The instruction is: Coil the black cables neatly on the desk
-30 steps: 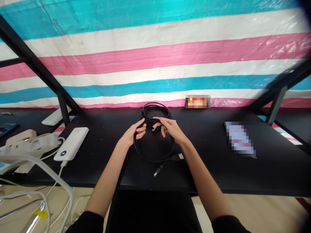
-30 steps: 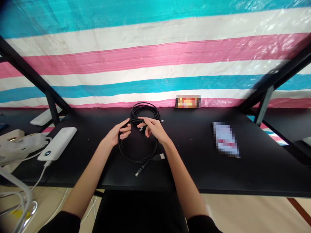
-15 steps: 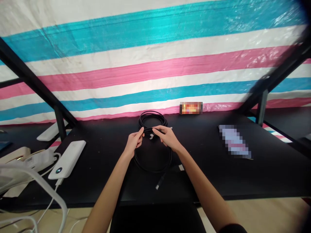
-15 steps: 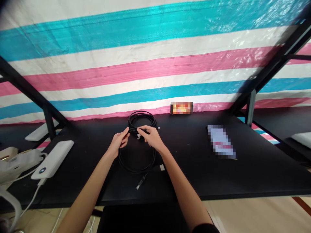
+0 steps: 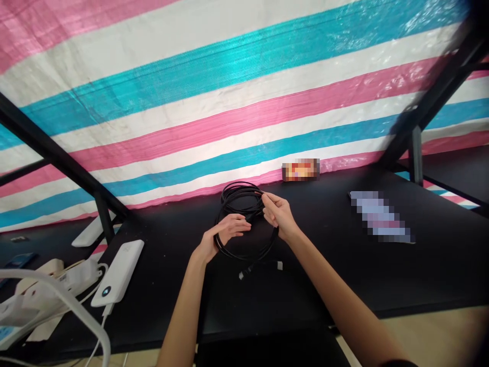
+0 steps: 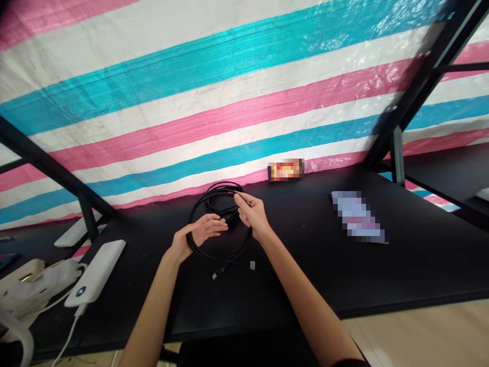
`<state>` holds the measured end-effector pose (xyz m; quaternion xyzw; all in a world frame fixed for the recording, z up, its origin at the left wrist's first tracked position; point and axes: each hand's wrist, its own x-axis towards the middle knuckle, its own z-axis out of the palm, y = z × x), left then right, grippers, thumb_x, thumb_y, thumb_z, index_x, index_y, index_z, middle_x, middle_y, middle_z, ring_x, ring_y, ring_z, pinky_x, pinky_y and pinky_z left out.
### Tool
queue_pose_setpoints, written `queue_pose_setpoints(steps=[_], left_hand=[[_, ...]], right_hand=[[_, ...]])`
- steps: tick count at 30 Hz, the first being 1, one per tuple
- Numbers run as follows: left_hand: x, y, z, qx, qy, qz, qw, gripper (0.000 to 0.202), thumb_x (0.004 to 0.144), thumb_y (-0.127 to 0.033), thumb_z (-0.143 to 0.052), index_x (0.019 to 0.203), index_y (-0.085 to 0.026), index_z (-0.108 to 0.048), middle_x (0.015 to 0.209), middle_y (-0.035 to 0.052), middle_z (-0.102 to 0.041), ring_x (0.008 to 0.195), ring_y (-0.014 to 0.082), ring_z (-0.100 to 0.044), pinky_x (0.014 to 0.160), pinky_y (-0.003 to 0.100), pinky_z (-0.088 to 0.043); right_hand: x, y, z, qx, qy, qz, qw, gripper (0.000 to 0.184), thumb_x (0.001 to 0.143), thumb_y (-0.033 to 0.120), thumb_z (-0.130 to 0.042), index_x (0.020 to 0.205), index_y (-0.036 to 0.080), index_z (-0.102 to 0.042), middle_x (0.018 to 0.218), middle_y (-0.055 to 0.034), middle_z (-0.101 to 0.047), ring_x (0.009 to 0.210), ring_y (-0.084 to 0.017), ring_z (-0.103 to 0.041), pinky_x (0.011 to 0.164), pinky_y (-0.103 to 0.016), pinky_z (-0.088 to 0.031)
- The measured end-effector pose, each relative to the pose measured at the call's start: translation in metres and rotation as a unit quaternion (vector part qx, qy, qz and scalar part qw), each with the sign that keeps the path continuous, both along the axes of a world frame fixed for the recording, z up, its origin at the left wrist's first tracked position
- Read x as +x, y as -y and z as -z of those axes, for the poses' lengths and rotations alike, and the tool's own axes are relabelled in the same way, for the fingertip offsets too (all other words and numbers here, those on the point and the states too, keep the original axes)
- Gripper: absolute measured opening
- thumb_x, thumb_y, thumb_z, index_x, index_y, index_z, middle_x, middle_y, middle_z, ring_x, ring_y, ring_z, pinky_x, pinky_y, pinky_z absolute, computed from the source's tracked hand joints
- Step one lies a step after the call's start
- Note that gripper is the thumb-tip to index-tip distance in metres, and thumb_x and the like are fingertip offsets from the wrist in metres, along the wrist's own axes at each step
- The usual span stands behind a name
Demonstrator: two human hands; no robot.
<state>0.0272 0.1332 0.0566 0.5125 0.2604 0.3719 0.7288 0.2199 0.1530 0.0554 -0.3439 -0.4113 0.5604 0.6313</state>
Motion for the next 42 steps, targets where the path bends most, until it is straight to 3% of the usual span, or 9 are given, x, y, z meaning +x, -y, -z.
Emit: queue_pose_setpoints(steps=[4, 7, 11, 14, 21, 27, 35, 38, 42], left_hand=[[0.005, 0.003, 0.001, -0.014, -0.093, 0.079, 0.992, 0.048, 0.08, -0.041, -0.053, 0.119, -0.013, -0.052, 0.113, 0.0169, -0.062, 0.103, 0.0273, -0.061, 0.089, 0.036, -0.041], [0.019, 0.01, 0.006, -0.008, -0.221, 0.102, 0.97, 0.049, 0.083, -0.049, -0.05, 0.118, -0.015, -0.052, 0.086, 0.0104, -0.068, 0.067, 0.0177, -0.066, 0.064, 0.028, -0.045], [0.034, 0.014, 0.014, 0.028, -0.26, 0.029, 0.965, 0.044, 0.08, -0.057, -0.05, 0.095, -0.016, -0.056, 0.048, -0.0052, -0.049, 0.032, 0.0042, -0.036, 0.037, 0.017, -0.021], [0.038, 0.009, 0.017, 0.024, -0.232, -0.076, 0.969, 0.039, 0.076, -0.054, -0.058, 0.081, -0.016, -0.055, 0.044, -0.0098, -0.031, 0.034, 0.0025, -0.029, 0.035, 0.016, -0.011], [0.037, -0.01, 0.02, -0.007, -0.187, -0.276, 0.943, 0.051, 0.073, -0.043, -0.063, 0.111, -0.015, -0.045, 0.043, -0.01, -0.042, 0.031, 0.0033, -0.031, 0.033, 0.015, -0.012], [0.046, -0.02, 0.011, -0.014, -0.162, -0.278, 0.947, 0.045, 0.08, -0.032, -0.049, 0.118, -0.013, -0.038, 0.041, -0.0075, -0.049, 0.027, 0.0029, -0.027, 0.033, 0.015, -0.014], [0.049, -0.017, 0.013, 0.032, -0.23, -0.195, 0.953, 0.032, 0.08, -0.033, -0.052, 0.105, -0.014, -0.044, 0.046, -0.0041, -0.055, 0.03, 0.009, -0.046, 0.031, 0.016, -0.028], [0.044, -0.021, 0.012, 0.025, -0.215, -0.253, 0.943, 0.036, 0.078, -0.03, -0.056, 0.107, -0.013, -0.044, 0.054, -0.0006, -0.061, 0.041, 0.0128, -0.059, 0.039, 0.018, -0.04], [0.031, -0.028, 0.011, 0.058, -0.226, -0.362, 0.902, 0.055, 0.079, -0.027, -0.055, 0.127, -0.013, -0.03, 0.049, -0.0059, -0.056, 0.039, 0.0131, -0.057, 0.037, 0.018, -0.04]], right_hand=[[0.004, -0.002, -0.005, 0.029, -0.087, 0.037, 0.995, 0.037, 0.064, 0.049, -0.074, 0.069, 0.019, -0.054, 0.036, 0.0132, -0.028, 0.026, -0.001, -0.016, 0.025, -0.015, -0.013], [0.009, -0.005, -0.006, 0.037, -0.122, 0.06, 0.99, 0.039, 0.065, 0.047, -0.075, 0.062, 0.019, -0.047, 0.037, 0.013, -0.028, 0.026, -0.001, -0.017, 0.024, -0.014, -0.013], [0.013, -0.009, -0.003, 0.033, -0.08, 0.107, 0.99, 0.034, 0.068, 0.047, -0.072, 0.075, 0.019, -0.055, 0.037, 0.0132, -0.031, 0.026, -0.002, -0.022, 0.025, -0.014, -0.017], [0.012, -0.012, 0.002, 0.047, -0.009, 0.131, 0.99, 0.035, 0.074, 0.048, -0.065, 0.091, 0.019, -0.057, 0.045, 0.0108, -0.044, 0.029, -0.003, -0.034, 0.029, -0.015, -0.029], [0.004, -0.015, 0.019, 0.05, 0.165, 0.109, 0.979, 0.045, 0.078, 0.043, -0.057, 0.114, 0.018, -0.047, 0.067, 0.0021, -0.062, 0.056, -0.015, -0.065, 0.051, -0.025, -0.053], [0.0, -0.017, 0.023, -0.038, 0.138, 0.015, 0.99, 0.055, 0.075, 0.04, -0.06, 0.121, 0.021, -0.038, 0.079, -0.0008, -0.066, 0.056, -0.017, -0.067, 0.042, -0.025, -0.052], [0.004, -0.017, 0.026, -0.08, 0.167, 0.05, 0.981, 0.057, 0.079, 0.021, -0.044, 0.133, 0.021, -0.027, 0.055, 0.0076, -0.056, 0.04, -0.016, -0.061, 0.039, -0.025, -0.051], [0.006, -0.015, 0.023, -0.096, 0.194, 0.062, 0.974, 0.057, 0.077, 0.017, -0.038, 0.133, 0.021, -0.031, 0.05, 0.0085, -0.053, 0.036, -0.015, -0.058, 0.036, -0.024, -0.05], [0.009, -0.014, 0.019, -0.083, 0.251, 0.064, 0.962, 0.054, 0.076, 0.018, -0.039, 0.13, 0.02, -0.042, 0.043, 0.0088, -0.049, 0.029, -0.013, -0.05, 0.029, -0.021, -0.043]])
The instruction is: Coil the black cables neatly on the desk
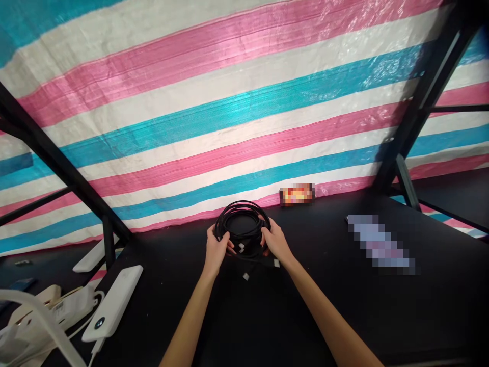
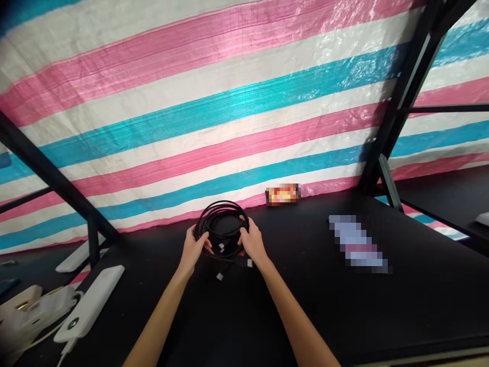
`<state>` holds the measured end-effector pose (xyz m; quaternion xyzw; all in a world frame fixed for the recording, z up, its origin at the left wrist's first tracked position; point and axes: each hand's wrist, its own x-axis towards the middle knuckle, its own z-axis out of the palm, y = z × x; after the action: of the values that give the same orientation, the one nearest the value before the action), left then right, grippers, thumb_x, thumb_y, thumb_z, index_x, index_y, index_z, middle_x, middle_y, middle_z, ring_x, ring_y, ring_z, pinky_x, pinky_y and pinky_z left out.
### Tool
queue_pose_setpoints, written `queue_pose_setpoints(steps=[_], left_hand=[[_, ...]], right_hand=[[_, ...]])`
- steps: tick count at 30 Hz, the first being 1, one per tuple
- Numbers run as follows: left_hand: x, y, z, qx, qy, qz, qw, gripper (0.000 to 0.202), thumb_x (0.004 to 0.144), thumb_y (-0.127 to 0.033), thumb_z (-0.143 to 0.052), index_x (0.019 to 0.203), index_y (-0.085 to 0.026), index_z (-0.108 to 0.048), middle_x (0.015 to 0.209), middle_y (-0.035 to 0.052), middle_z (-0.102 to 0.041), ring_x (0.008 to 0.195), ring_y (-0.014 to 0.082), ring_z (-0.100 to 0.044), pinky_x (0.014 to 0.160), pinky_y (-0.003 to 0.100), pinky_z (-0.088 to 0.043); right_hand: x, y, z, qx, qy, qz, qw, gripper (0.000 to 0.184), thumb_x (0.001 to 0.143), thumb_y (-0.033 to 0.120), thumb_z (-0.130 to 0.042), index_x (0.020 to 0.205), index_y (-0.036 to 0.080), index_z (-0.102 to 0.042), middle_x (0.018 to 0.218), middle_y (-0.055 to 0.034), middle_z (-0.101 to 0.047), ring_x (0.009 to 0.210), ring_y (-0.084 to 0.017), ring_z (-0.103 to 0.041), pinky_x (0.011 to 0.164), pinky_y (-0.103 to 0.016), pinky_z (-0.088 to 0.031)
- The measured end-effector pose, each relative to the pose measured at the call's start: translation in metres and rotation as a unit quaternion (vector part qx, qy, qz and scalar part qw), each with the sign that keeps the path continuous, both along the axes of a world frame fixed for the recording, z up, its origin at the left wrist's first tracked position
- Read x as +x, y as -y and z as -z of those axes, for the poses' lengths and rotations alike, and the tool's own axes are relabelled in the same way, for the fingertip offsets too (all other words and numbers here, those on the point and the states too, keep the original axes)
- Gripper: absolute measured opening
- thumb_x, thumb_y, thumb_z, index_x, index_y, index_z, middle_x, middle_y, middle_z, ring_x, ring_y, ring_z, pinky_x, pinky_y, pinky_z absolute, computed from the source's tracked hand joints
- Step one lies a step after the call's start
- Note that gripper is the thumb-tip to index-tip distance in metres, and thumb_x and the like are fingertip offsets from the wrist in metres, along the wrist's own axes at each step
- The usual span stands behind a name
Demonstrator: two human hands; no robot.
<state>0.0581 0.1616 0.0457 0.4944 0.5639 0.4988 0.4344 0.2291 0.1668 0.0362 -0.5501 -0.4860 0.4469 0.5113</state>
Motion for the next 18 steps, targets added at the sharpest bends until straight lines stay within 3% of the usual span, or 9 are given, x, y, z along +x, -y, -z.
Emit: queue_pose_setpoints(steps=[4, 9, 12, 15, 18], left_hand=[[-0.006, 0.003, 0.009, -0.019, -0.029, 0.017, 0.999, 0.057, 0.083, -0.026, -0.048, 0.135, -0.018, -0.026, 0.043, -0.0102, -0.047, 0.029, 0.0132, -0.051, 0.029, 0.017, -0.033], [-0.004, 0.01, 0.018, -0.02, -0.003, 0.027, 0.999, 0.057, 0.084, -0.03, -0.043, 0.138, -0.018, -0.027, 0.043, -0.0096, -0.048, 0.027, 0.0121, -0.049, 0.028, 0.017, -0.033], [-0.004, 0.01, 0.017, 0.012, 0.027, 0.002, 1.0, 0.049, 0.082, -0.031, -0.046, 0.129, -0.018, -0.041, 0.039, -0.0109, -0.043, 0.025, 0.0094, -0.042, 0.028, 0.016, -0.033], [-0.005, 0.01, 0.012, 0.038, 0.063, -0.013, 0.997, 0.038, 0.081, -0.035, -0.052, 0.113, -0.015, -0.054, 0.034, -0.0124, -0.032, 0.025, 0.0077, -0.039, 0.029, 0.015, -0.03], [-0.006, 0.011, 0.006, 0.02, 0.088, 0.014, 0.996, 0.042, 0.079, -0.046, -0.055, 0.104, -0.013, -0.058, 0.034, -0.0129, -0.027, 0.024, 0.0067, -0.034, 0.028, 0.016, -0.029]], right_hand=[[0.001, 0.004, -0.006, 0.035, 0.053, -0.008, 0.998, 0.057, 0.077, 0.022, -0.045, 0.134, 0.021, -0.041, 0.043, 0.0085, -0.05, 0.028, -0.012, -0.046, 0.028, -0.02, -0.041], [0.001, 0.01, -0.012, 0.067, 0.064, -0.004, 0.996, 0.066, 0.08, 0.033, -0.051, 0.142, 0.026, -0.03, 0.051, 0.0061, -0.059, 0.033, -0.013, -0.051, 0.027, -0.02, -0.039], [0.0, 0.007, -0.009, 0.072, 0.02, -0.009, 0.997, 0.059, 0.079, 0.04, -0.054, 0.134, 0.019, -0.043, 0.042, 0.0062, -0.054, 0.036, -0.016, -0.056, 0.033, -0.023, -0.044], [-0.003, 0.004, -0.007, 0.062, -0.035, -0.016, 0.997, 0.048, 0.075, 0.043, -0.06, 0.112, 0.012, -0.06, 0.035, 0.0074, -0.045, 0.038, -0.017, -0.059, 0.043, -0.024, -0.05], [-0.005, 0.003, -0.009, 0.021, -0.096, -0.006, 0.995, 0.056, 0.07, 0.046, -0.065, 0.115, 0.014, -0.057, 0.046, 0.0058, -0.054, 0.038, -0.013, -0.057, 0.039, -0.022, -0.048]])
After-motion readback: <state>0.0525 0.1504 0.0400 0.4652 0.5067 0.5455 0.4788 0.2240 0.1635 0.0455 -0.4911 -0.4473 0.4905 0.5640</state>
